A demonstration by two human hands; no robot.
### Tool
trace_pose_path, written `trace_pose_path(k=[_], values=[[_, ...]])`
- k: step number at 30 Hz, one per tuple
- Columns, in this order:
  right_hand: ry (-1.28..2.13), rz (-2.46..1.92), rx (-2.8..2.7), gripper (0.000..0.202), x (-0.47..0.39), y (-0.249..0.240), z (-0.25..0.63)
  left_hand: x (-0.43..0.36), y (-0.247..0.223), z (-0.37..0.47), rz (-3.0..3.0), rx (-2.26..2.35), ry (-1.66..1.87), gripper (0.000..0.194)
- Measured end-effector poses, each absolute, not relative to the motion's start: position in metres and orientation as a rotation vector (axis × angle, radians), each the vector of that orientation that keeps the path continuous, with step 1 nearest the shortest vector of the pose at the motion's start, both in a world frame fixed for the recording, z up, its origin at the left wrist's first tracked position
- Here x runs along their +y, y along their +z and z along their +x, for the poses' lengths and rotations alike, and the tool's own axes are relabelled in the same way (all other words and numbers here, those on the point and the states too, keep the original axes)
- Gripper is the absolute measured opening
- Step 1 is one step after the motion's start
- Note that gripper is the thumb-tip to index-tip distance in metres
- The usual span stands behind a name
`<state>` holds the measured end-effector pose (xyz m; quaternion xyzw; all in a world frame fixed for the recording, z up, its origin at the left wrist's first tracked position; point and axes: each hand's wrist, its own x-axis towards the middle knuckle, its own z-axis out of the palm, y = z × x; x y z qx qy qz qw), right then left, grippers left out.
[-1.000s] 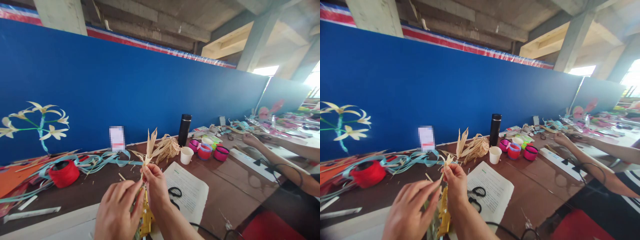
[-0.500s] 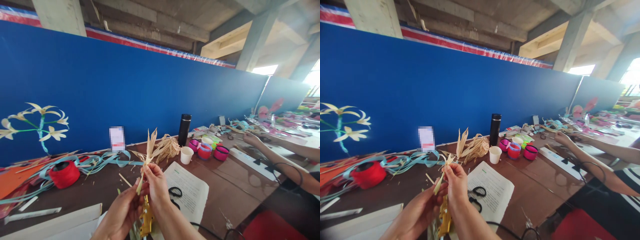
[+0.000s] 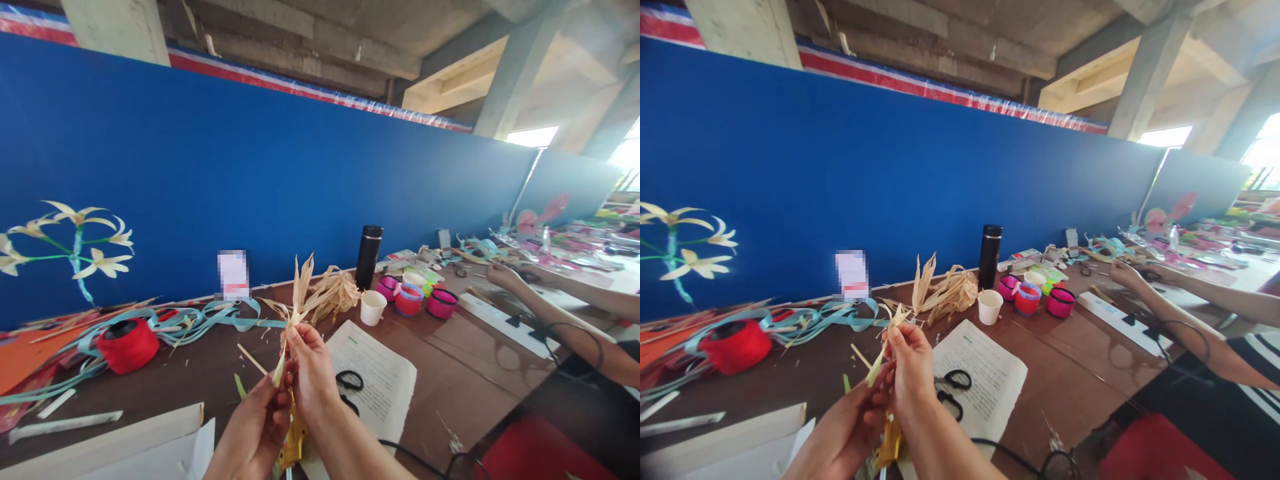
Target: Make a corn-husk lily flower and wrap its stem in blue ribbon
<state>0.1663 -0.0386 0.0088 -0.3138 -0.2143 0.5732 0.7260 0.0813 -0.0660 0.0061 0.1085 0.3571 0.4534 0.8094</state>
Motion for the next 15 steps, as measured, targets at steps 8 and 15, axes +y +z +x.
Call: trace_pose_path(k=[8,15], values=[[1.246,-0.594,-0.459,0.026,-0.0386,0.012,0.1651,-0.0622,-0.005,0.0903,0.461,0.75,1.044,0.025],[1.295,-0.616,-0.487,0.026,-0.0399,0.0097,0.1674,-0.0595,-0.0003,0.0817,0.575,0.9,1.125,0.029]])
